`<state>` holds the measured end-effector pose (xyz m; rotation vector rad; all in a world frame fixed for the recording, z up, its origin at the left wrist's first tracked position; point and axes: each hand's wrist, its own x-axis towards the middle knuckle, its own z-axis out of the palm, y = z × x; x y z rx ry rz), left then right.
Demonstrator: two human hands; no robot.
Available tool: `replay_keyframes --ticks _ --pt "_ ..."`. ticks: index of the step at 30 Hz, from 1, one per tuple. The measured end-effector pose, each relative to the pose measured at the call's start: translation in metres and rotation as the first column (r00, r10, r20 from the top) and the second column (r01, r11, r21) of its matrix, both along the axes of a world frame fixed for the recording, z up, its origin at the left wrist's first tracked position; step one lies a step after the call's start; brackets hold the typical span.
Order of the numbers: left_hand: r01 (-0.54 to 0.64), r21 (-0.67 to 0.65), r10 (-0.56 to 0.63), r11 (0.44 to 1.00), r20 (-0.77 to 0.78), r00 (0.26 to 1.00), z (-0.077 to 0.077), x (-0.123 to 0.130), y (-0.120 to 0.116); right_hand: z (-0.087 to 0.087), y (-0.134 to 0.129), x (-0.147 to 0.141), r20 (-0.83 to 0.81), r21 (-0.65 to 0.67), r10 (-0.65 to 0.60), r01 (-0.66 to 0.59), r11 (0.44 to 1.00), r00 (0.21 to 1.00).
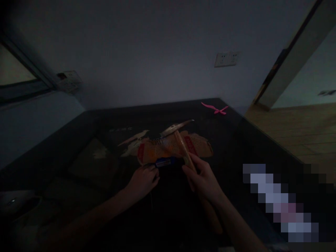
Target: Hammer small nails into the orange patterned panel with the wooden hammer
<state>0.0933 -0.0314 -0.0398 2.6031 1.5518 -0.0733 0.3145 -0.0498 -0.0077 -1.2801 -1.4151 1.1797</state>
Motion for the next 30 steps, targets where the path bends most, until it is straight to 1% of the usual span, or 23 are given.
replay_keyframes --ticks 3,6,9,11,13,16,18,20,22,24,26,28,29,30 --pt "0.01 -0.016 -0.011 1.0 -0.057 0.998 0.002 0.01 0.003 0.0 0.001 0.001 0.01 0.007 -0.004 0.004 1.0 1.0" --pt "0.009 -0.049 -0.014 0.999 -0.09 0.996 0.002 0.016 0.004 0.0 0.001 0.002 -0.008 -0.003 -0.02 0.02 1.0 1.0" --pt "0.024 -0.078 -0.031 0.997 -0.096 0.995 0.002 0.019 -0.002 0.0 0.001 0.001 -0.048 -0.042 -0.018 0.016 0.999 0.999" --pt "0.059 -0.092 -0.065 0.994 -0.064 0.996 0.008 0.019 -0.009 0.0 0.0 0.0 -0.065 -0.063 -0.024 0.02 0.998 0.998" --pt "0.127 -0.106 -0.125 0.986 0.021 0.992 0.02 0.018 -0.017 0.001 0.001 0.0 -0.081 -0.069 -0.04 0.035 0.997 0.996" --pt "0.228 -0.137 -0.198 0.964 0.205 0.959 0.047 0.013 -0.021 0.001 0.002 0.0 -0.105 -0.079 -0.055 0.047 0.996 0.993" --pt "0.244 -0.132 -0.193 0.961 0.317 0.929 0.067 0.008 -0.015 0.0 0.002 0.001 -0.104 -0.071 -0.058 0.051 0.996 0.993" --pt "0.213 -0.101 -0.15 0.972 0.428 0.891 0.082 0.003 -0.001 -0.001 0.002 0.002 -0.099 -0.061 -0.064 0.059 0.996 0.993" --pt "0.161 -0.058 -0.101 0.985 0.563 0.82 0.089 -0.001 0.022 -0.001 0.002 0.003 -0.105 -0.06 -0.069 0.062 0.996 0.992" --pt "0.087 -0.005 -0.059 0.996 0.7 0.712 0.088 -0.001 0.048 -0.001 0.002 0.002 -0.103 -0.068 -0.07 0.064 0.996 0.992" --pt "0.011 0.004 -0.01 1.0 0.821 0.571 0.079 0.001 0.071 0.0 0.002 0.0 -0.094 -0.077 -0.067 0.06 0.995 0.993" --pt "-0.037 -0.019 0.033 0.999 0.899 0.437 0.068 0.006 0.089 0.001 0.002 -0.001 -0.093 -0.084 -0.066 0.058 0.995 0.993" --pt "-0.055 -0.028 0.047 0.998 0.921 0.386 0.062 0.009 0.095 0.001 0.002 -0.002 -0.099 -0.084 -0.066 0.058 0.995 0.993" --pt "-0.068 -0.035 0.057 0.997 0.934 0.354 0.057 0.012 0.098 0.001 0.002 -0.002 -0.103 -0.081 -0.066 0.058 0.995 0.993"
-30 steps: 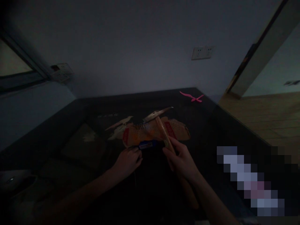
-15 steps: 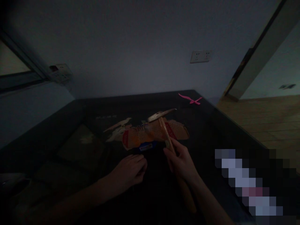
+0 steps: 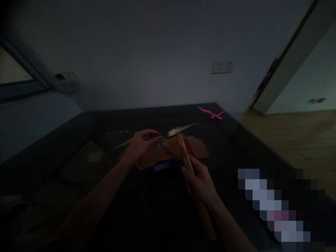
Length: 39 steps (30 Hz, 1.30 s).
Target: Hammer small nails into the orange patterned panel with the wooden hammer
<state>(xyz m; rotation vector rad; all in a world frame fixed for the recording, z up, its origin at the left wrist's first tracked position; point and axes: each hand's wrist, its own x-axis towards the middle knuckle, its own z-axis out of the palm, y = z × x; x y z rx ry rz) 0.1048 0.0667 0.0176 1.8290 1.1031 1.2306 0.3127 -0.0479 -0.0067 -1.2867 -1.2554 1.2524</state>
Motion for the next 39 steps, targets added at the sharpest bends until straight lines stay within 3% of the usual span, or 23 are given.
replay_keyframes --ticks 5,13,22,31,39 --pt "-0.027 0.006 0.027 1.0 -0.061 0.998 -0.009 0.005 -0.001 -0.001 0.0 0.001 0.006 0.009 -0.001 0.0 1.0 1.0" --pt "0.019 -0.046 -0.023 0.999 -0.095 0.995 -0.018 0.004 0.0 0.001 0.0 -0.001 0.033 -0.017 0.038 -0.037 0.999 0.999" --pt "0.078 0.014 -0.076 0.997 -0.118 0.99 -0.031 0.002 0.005 0.003 0.0 -0.003 0.06 -0.01 0.008 -0.008 1.0 0.998" --pt "0.126 -0.001 -0.124 0.992 -0.186 0.975 -0.025 -0.008 -0.004 -0.004 0.0 -0.002 0.106 -0.003 -0.003 0.004 1.0 0.994" --pt "0.087 0.002 -0.085 0.996 -0.193 0.978 -0.025 -0.013 -0.009 -0.005 0.0 0.002 0.169 0.027 0.001 -0.006 1.0 0.986"
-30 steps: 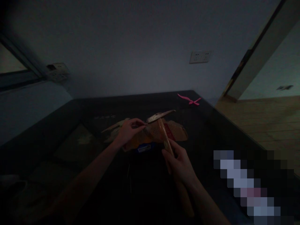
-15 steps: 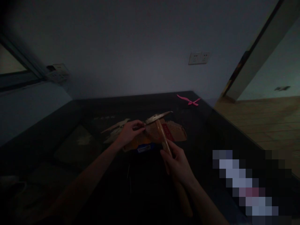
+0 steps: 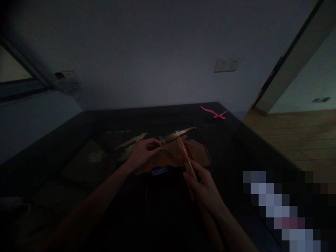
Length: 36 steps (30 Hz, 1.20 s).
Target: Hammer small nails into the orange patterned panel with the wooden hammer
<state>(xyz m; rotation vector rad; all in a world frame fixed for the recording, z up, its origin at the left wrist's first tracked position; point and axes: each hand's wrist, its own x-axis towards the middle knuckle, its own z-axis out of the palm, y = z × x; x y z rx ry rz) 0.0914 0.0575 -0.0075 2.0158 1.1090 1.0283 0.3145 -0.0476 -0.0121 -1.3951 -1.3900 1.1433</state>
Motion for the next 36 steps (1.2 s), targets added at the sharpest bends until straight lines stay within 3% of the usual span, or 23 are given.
replay_keyframes --ticks 4,7,13,16,22,29,36 --pt "0.005 -0.008 -0.005 1.0 0.011 1.0 -0.004 -0.001 0.001 0.001 -0.001 -0.001 0.028 -0.008 0.008 -0.008 1.0 1.0" --pt "0.018 -0.001 -0.018 1.0 -0.018 1.0 -0.005 -0.001 0.003 0.012 0.0 -0.001 0.102 0.033 0.043 -0.047 0.998 0.994" --pt "0.0 -0.034 -0.001 0.999 -0.008 1.0 -0.002 0.0 0.004 0.062 0.001 0.006 0.284 0.216 0.075 -0.14 0.966 0.956" --pt "0.012 -0.056 -0.012 0.998 0.002 1.0 -0.003 0.0 0.004 0.081 0.004 0.005 0.39 0.229 0.133 -0.236 0.944 0.911" --pt "-0.003 -0.093 0.003 0.996 0.0 1.0 -0.01 -0.002 0.007 0.078 0.012 -0.002 0.553 0.113 0.24 -0.358 0.927 0.798" --pt "-0.013 -0.078 0.013 0.997 -0.002 1.0 0.001 0.001 0.002 0.092 0.005 -0.004 0.549 0.207 0.163 -0.323 0.924 0.82" --pt "0.013 -0.109 -0.011 0.994 0.013 1.0 -0.005 0.0 0.005 0.086 0.011 -0.002 0.598 0.172 0.2 -0.368 0.914 0.776"
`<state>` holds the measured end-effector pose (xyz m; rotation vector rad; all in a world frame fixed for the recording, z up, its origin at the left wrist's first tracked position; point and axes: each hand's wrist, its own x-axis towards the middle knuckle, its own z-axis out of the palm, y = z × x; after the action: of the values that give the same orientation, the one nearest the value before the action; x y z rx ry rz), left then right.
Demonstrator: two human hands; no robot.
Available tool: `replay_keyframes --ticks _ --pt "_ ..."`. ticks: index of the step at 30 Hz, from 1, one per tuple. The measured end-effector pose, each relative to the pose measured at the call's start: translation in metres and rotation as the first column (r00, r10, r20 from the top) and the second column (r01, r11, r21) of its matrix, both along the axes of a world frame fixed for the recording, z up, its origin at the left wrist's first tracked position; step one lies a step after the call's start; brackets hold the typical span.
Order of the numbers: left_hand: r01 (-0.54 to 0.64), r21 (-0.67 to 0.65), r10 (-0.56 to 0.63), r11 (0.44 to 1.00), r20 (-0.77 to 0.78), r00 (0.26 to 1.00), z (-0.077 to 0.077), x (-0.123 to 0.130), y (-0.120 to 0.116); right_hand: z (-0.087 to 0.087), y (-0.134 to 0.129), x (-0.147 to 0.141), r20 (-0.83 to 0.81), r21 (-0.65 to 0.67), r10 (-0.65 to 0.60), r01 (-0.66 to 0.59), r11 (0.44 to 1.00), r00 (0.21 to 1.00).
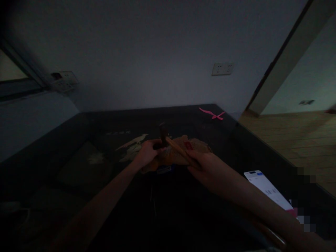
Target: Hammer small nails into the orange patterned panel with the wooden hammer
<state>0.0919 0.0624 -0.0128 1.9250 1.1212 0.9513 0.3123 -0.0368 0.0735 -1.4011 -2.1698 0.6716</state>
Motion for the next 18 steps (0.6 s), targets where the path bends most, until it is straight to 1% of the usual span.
replay_keyframes --ticks 4,6,11,16,18 --pt "-0.022 0.03 0.023 0.999 -0.017 1.0 -0.001 0.0 -0.001 0.005 0.0 0.001 -0.045 0.037 0.003 -0.001 0.999 0.999" --pt "-0.034 0.03 0.035 0.999 -0.033 0.999 0.001 0.0 -0.001 0.005 0.001 -0.001 -0.053 0.043 0.01 -0.007 0.999 0.999" --pt "-0.033 -0.036 0.032 0.999 -0.039 0.999 0.002 0.0 -0.001 0.001 0.005 -0.007 -0.005 -0.03 0.017 -0.017 0.999 1.0" --pt "-0.026 0.02 0.027 0.999 -0.028 0.999 0.001 0.0 -0.002 0.011 0.001 -0.007 -0.038 0.05 0.003 -0.001 0.999 0.999" --pt "-0.035 0.028 0.036 0.999 -0.035 0.999 0.002 0.0 -0.002 0.01 0.001 -0.006 -0.024 0.042 0.015 -0.014 0.999 1.0"
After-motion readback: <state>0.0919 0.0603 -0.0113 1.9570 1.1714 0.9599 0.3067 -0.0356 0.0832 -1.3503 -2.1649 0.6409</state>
